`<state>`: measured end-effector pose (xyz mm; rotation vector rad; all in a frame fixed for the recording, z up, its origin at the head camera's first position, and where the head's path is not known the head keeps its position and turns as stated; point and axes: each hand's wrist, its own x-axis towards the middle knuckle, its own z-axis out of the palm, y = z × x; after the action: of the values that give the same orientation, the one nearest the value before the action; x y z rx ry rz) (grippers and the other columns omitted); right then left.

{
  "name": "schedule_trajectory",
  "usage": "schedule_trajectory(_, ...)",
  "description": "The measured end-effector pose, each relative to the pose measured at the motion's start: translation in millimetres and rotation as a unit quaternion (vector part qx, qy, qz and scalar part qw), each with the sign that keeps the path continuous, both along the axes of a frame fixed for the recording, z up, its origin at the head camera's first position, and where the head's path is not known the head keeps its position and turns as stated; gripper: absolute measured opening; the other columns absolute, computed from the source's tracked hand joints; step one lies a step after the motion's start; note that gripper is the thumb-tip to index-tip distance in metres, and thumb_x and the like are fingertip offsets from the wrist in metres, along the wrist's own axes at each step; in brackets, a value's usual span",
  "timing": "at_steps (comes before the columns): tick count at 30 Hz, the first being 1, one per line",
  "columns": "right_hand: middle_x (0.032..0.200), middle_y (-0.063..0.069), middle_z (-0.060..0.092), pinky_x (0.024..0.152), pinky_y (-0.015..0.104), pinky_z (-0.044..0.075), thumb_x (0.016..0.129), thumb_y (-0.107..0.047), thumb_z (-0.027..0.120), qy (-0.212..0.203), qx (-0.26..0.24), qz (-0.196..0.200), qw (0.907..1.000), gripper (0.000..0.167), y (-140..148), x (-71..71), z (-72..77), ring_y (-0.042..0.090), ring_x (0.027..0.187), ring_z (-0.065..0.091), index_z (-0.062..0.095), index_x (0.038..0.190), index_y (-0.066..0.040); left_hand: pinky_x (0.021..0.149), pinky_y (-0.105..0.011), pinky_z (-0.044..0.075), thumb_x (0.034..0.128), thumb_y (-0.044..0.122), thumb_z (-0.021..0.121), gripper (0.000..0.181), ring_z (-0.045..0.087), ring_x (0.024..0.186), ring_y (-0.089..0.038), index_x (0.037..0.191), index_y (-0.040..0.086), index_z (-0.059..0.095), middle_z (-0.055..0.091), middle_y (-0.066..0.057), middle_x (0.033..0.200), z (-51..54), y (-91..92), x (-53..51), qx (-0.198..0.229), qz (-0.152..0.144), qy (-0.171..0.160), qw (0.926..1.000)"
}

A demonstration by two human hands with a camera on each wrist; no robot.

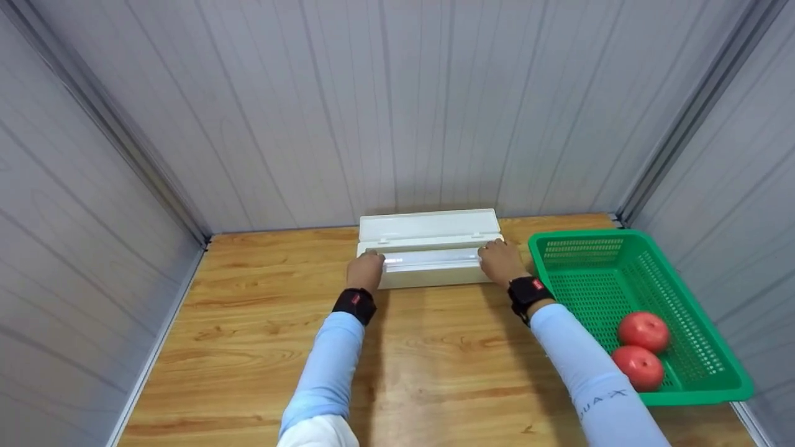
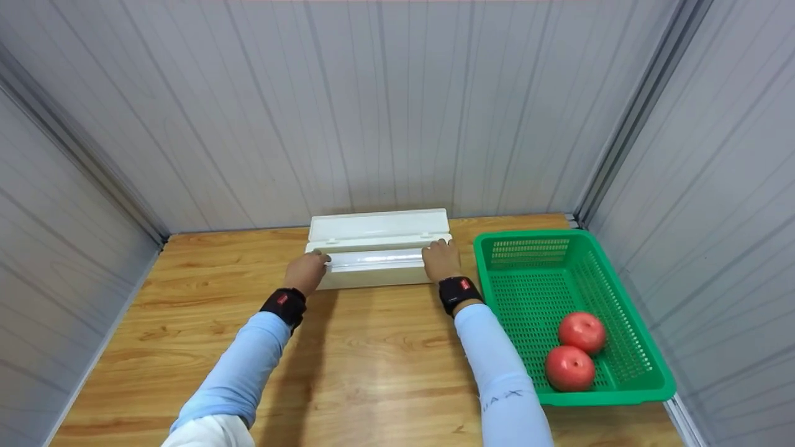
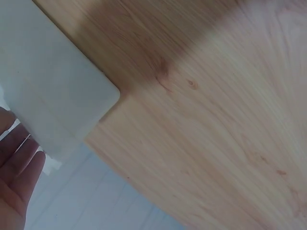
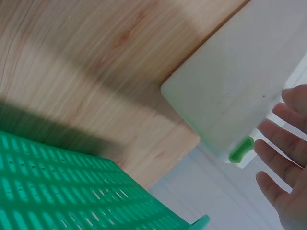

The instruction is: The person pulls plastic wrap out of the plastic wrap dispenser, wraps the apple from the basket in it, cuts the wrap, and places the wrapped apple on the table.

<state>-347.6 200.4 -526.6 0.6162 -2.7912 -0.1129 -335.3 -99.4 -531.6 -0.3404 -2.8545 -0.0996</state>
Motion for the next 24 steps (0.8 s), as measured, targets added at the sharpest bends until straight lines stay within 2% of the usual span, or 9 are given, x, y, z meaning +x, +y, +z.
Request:
schedule_trajectory(6,0.088,0.014,0.066,0.078,0.044,0.049,0.087,-0.006,0.059,-0.022,0.021,0.009,0.9995,0.010,0.7,-0.6,0.5,0.031,0.087,0.058,0.069,0.087,-0.005,0.058,-0.040,0.055,0.0851,0.005,0.055,0.016,0.065,0.074,-0.025,0.082,0.007,0.071,0.063,-0.009,0.078,-2.7,-3.0,-2.4,-0.015,-0.001,0.006,0.9999)
schedule_trajectory(14,0.074,0.010,0.068,0.068,0.039,0.048,0.080,0.001,0.062,0.004,0.019,0.011,0.9998,0.014,-1.3,-2.7,-0.8,0.028,0.075,0.058,0.067,0.070,-0.007,0.059,-0.038,0.055,0.0859,0.002,0.055,0.017,0.066,0.073,-0.024,0.082,0.006,0.071,0.065,-0.009,0.079,-3.5,-4.0,-1.6,-0.024,0.004,0.015,0.9996)
schedule_trajectory(24,0.065,0.010,0.065,0.064,0.039,0.047,0.076,0.007,0.061,0.019,0.002,0.005,0.9998,0.024,-2.2,-5.8,-2.9,0.027,0.069,0.057,0.060,0.057,-0.007,0.056,-0.039,0.055,0.0863,0.002,0.054,0.015,0.065,0.070,-0.025,0.079,0.004,0.067,0.065,-0.010,0.079,-8.4,-3.3,-4.6,-0.020,0.008,0.036,0.9991)
